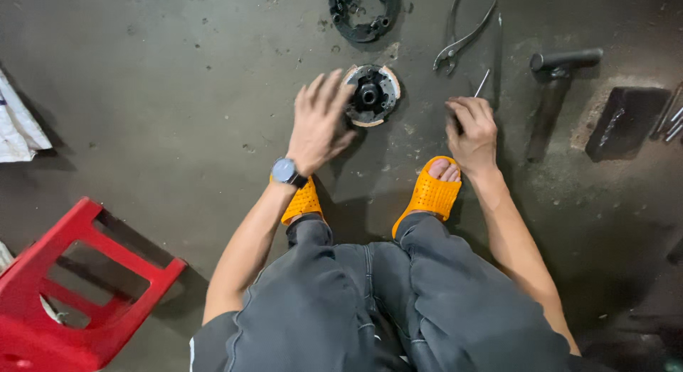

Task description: The person sits on the floor and uses a hammer and pliers to disassemble a circular mechanical component. They strike the part to separate it, then use pliers to remove smaller pieces and a screwdriver to pry out internal components.

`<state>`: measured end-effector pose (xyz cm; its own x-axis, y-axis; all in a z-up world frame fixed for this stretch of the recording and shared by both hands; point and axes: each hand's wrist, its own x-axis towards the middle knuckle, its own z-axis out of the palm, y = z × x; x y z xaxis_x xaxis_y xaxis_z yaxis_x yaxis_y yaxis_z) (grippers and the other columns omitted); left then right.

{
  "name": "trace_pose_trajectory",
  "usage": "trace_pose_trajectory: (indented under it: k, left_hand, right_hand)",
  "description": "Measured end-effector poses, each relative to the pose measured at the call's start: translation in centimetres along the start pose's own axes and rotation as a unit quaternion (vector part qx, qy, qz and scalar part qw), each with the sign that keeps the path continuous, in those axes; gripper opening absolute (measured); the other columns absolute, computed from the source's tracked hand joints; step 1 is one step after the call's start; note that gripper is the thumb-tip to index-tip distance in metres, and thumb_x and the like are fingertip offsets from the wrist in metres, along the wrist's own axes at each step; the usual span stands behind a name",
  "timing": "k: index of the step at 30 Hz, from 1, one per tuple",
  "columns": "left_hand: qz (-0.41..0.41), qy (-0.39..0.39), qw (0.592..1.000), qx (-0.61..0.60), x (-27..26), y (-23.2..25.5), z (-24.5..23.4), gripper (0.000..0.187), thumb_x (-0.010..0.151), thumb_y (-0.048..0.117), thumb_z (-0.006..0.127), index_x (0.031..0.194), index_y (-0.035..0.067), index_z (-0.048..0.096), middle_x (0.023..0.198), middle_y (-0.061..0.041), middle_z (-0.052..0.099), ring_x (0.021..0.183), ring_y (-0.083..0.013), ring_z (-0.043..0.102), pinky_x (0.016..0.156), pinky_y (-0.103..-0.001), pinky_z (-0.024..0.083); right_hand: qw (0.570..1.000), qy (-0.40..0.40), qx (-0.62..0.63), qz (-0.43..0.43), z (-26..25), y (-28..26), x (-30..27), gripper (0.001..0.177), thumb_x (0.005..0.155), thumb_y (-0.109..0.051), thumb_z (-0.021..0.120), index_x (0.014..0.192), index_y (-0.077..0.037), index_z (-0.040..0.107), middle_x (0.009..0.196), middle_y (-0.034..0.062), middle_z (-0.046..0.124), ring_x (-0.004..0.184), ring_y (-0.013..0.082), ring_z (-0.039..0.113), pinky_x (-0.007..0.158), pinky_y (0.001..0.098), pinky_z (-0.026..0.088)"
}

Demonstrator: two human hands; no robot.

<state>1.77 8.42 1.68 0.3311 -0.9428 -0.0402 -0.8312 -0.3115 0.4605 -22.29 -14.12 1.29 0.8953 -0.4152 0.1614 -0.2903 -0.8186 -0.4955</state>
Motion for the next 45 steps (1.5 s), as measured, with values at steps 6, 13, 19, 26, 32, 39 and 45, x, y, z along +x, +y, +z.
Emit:
trace_pose_trajectory:
  k: [6, 13, 19, 26, 32, 39, 45]
  left_hand:
    - [0.153, -0.091, 0.975, 0.135, 6.0, 2.5, 4.5, 0.086, 0.072, 0.037, 0.086, 0.145, 0.021, 0.043, 0.151, -0.011, 0.032, 0.133, -0.0455, 0.031, 0.096, -0.072, 0.032]
    - [0.012, 0.031, 0.931, -0.363, 1.7, 3.7, -3.8, 0.09, 0.064, 0.035, 0.086, 0.145, 0.02, 0.048, 0.142, -0.006, 0.048, 0.13, -0.0329, 0.05, 0.103, -0.047, 0.04]
    - [-0.066, 0.087, 0.792, -0.601, -1.1, 3.3, -7.0, 0.074, 0.078, 0.042, 0.071, 0.143, 0.014, 0.049, 0.143, -0.004, 0.05, 0.131, -0.0197, 0.045, 0.11, -0.047, 0.035]
    - [-0.071, 0.112, 0.821, -0.556, -1.2, 1.4, -5.5, 0.081, 0.073, 0.038, 0.078, 0.143, 0.012, 0.048, 0.143, -0.008, 0.049, 0.132, -0.026, 0.045, 0.111, -0.048, 0.035]
    - [-0.058, 0.116, 0.828, -0.545, -1.3, 0.3, -3.5, 0.087, 0.068, 0.036, 0.083, 0.143, 0.01, 0.047, 0.143, -0.011, 0.049, 0.133, -0.0311, 0.044, 0.111, -0.049, 0.034]
    - [-0.065, -0.002, 0.984, -0.168, 3.0, 3.3, -2.9, 0.096, 0.048, 0.025, 0.073, 0.14, 0.019, 0.043, 0.14, -0.011, 0.04, 0.118, -0.0486, 0.043, 0.087, -0.068, 0.046]
    - [0.067, -0.074, 0.987, 0.123, 4.5, 4.3, 1.6, 0.071, 0.075, 0.028, 0.083, 0.138, 0.019, 0.051, 0.144, -0.014, 0.042, 0.127, -0.0438, 0.04, 0.094, -0.066, 0.036]
  right_hand:
    - [0.992, 0.059, 0.101, 0.05, -2.0, -4.4, 1.6, 0.021, 0.09, 0.006, 0.064, 0.11, 0.002, 0.067, 0.108, 0.0163, 0.063, 0.102, 0.0365, 0.062, 0.085, 0.0453, 0.05]
    - [0.97, 0.074, 0.202, 0.113, -2.8, -7.4, 0.8, 0.017, 0.093, 0.007, 0.062, 0.109, 0.003, 0.067, 0.105, 0.0139, 0.064, 0.1, 0.0332, 0.066, 0.081, 0.0382, 0.053]
    - [0.944, 0.041, 0.276, 0.178, -0.9, -8.3, 0.2, 0.012, 0.095, 0.007, 0.062, 0.106, 0.006, 0.067, 0.096, 0.0199, 0.064, 0.091, 0.0337, 0.067, 0.075, 0.0378, 0.054]
    - [0.944, 0.022, 0.275, 0.179, -0.3, -9.9, 1.3, 0.017, 0.091, 0.01, 0.062, 0.106, 0.006, 0.069, 0.097, 0.0207, 0.066, 0.09, 0.0354, 0.068, 0.071, 0.037, 0.054]
    - [0.948, 0.002, 0.264, 0.178, -0.1, -10.3, 2.0, 0.015, 0.09, 0.007, 0.063, 0.103, 0.004, 0.07, 0.093, 0.0197, 0.067, 0.084, 0.0343, 0.068, 0.067, 0.0382, 0.055]
    - [0.97, 0.009, 0.191, 0.153, -0.4, -6.3, 3.9, 0.013, 0.092, -0.001, 0.063, 0.102, -0.002, 0.07, 0.092, 0.0167, 0.066, 0.082, 0.0371, 0.067, 0.065, 0.0397, 0.054]
    - [0.968, 0.044, 0.189, 0.158, 0.0, -3.4, 11.6, 0.008, 0.094, 0.002, 0.068, 0.102, 0.004, 0.067, 0.086, 0.0209, 0.065, 0.076, 0.0322, 0.069, 0.059, 0.0345, 0.056]
